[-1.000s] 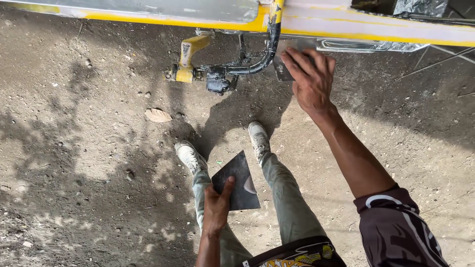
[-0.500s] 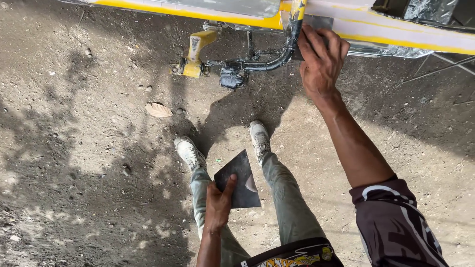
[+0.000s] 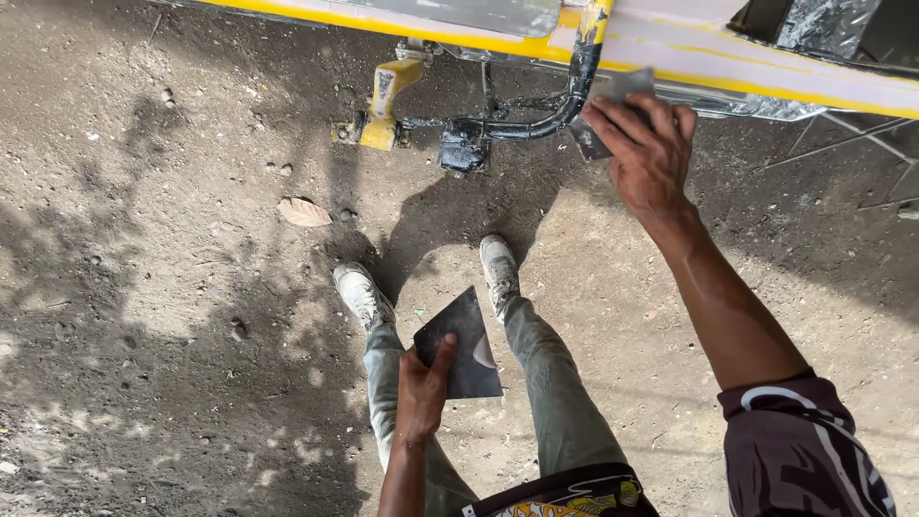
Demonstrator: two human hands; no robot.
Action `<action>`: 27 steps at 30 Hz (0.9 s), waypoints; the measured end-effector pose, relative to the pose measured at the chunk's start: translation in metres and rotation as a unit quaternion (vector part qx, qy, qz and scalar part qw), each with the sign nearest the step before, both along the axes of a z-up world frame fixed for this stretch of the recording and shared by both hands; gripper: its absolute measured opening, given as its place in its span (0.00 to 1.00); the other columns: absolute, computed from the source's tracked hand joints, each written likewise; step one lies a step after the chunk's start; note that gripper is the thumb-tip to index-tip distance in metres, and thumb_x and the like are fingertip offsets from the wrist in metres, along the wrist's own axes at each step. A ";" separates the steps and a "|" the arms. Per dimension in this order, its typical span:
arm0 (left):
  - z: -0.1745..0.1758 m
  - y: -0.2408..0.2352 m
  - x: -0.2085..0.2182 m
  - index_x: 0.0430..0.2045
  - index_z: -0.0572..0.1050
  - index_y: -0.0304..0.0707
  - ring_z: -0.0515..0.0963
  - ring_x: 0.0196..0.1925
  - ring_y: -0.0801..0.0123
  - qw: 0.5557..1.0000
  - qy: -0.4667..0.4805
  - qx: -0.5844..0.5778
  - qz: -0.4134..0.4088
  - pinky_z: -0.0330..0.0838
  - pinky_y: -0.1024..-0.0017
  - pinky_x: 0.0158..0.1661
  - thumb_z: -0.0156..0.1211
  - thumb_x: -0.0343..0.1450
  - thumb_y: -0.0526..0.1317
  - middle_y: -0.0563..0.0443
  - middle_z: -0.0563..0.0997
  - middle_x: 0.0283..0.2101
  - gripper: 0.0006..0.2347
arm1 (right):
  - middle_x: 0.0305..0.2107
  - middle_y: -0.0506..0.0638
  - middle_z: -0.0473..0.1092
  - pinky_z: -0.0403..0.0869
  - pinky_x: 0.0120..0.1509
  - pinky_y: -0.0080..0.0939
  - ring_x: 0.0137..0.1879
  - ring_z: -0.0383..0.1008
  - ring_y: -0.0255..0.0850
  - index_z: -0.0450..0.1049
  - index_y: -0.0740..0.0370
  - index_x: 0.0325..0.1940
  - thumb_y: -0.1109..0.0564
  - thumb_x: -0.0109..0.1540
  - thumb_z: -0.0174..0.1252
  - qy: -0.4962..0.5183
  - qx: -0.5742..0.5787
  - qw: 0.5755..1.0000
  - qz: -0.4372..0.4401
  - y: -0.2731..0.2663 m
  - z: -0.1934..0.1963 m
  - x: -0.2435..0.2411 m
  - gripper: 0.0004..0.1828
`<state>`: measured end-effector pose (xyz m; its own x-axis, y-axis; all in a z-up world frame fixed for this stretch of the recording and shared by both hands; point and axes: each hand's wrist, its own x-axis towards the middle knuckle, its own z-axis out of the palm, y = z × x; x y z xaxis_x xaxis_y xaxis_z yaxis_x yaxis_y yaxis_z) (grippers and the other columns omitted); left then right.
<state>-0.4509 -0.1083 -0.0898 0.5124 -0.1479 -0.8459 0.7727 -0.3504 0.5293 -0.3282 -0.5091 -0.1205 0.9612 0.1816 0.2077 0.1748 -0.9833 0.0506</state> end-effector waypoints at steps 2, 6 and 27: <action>0.006 -0.010 0.007 0.15 0.74 0.36 0.61 0.12 0.78 1.000 0.008 -0.006 0.020 0.54 0.71 0.17 0.59 0.74 0.54 0.58 0.68 0.12 0.22 | 0.61 0.40 0.77 0.62 0.66 0.45 0.65 0.70 0.40 0.82 0.50 0.62 0.69 0.66 0.62 0.017 0.028 0.999 -0.021 -0.011 -0.012 -0.036 0.23; 0.014 -0.042 0.013 0.24 0.77 0.35 0.61 0.13 0.76 0.991 0.026 -0.047 0.124 0.54 0.72 0.17 0.60 0.74 0.51 0.56 0.70 0.15 0.17 | 0.60 0.49 0.76 0.80 0.67 0.42 0.67 0.76 0.42 0.79 0.56 0.61 0.71 0.69 0.64 0.051 0.251 0.966 -0.047 0.000 0.000 -0.112 0.19; 0.052 -0.072 0.034 0.33 0.82 0.32 0.74 0.26 0.84 0.974 -0.033 -0.159 0.160 0.70 0.78 0.28 0.61 0.74 0.47 0.59 0.82 0.26 0.14 | 0.60 0.58 0.75 0.75 0.76 0.53 0.70 0.73 0.55 0.80 0.63 0.62 0.77 0.61 0.53 -0.036 0.178 0.980 -0.086 0.008 0.016 -0.009 0.29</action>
